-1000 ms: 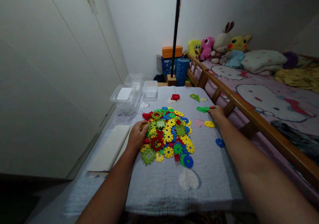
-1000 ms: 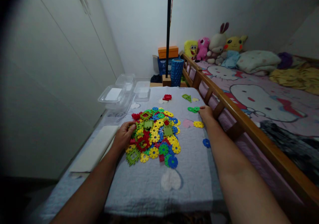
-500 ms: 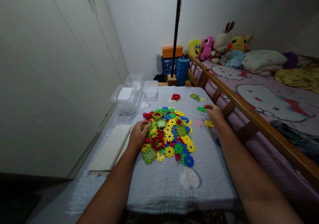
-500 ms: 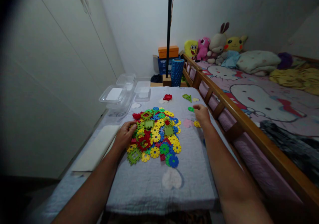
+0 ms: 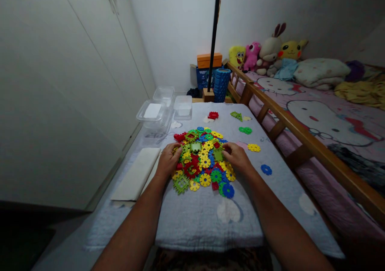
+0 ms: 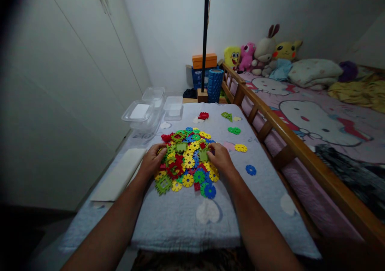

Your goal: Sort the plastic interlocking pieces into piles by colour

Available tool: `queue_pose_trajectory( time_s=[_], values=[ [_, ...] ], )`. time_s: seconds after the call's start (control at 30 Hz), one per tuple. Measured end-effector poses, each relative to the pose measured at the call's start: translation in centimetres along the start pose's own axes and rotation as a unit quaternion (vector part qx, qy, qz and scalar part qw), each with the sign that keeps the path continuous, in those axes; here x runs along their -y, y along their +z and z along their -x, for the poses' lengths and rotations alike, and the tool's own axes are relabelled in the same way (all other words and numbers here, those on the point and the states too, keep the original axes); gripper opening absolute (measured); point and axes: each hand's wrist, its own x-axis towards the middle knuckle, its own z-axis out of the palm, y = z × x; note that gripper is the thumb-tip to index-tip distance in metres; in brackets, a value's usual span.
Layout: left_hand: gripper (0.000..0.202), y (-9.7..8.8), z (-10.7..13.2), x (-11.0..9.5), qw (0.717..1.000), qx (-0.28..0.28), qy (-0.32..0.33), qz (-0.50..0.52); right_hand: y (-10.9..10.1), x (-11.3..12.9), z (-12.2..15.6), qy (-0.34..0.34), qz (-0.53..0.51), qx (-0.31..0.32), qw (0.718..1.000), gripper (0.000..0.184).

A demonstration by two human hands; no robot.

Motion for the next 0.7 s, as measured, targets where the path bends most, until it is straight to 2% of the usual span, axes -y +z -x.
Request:
queue_pose_trajectory(
  time_s=[0.33, 0.5, 0.7],
  values=[
    [0.035, 0.0, 0.0, -0.1, 1.000, -0.002, 0.005, -0.001, 0.2, 0.4, 0.0, 0.006, -0.065, -0.003, 0.998, 0.013],
    [0.032, -0.2, 0.0, -0.2, 1.000, -0.012, 0.022, -0.008, -1.2, -0.4, -1.7, 0.077, -0.193, -0.046, 0.977, 0.013],
    [0.031, -0.3, 0.0, -0.2, 0.998, -0.022, 0.041, -0.037, -3.8, -2.7, -7.2, 0.223, -0.296, -0.142, 0.918, 0.022]
  ],
)
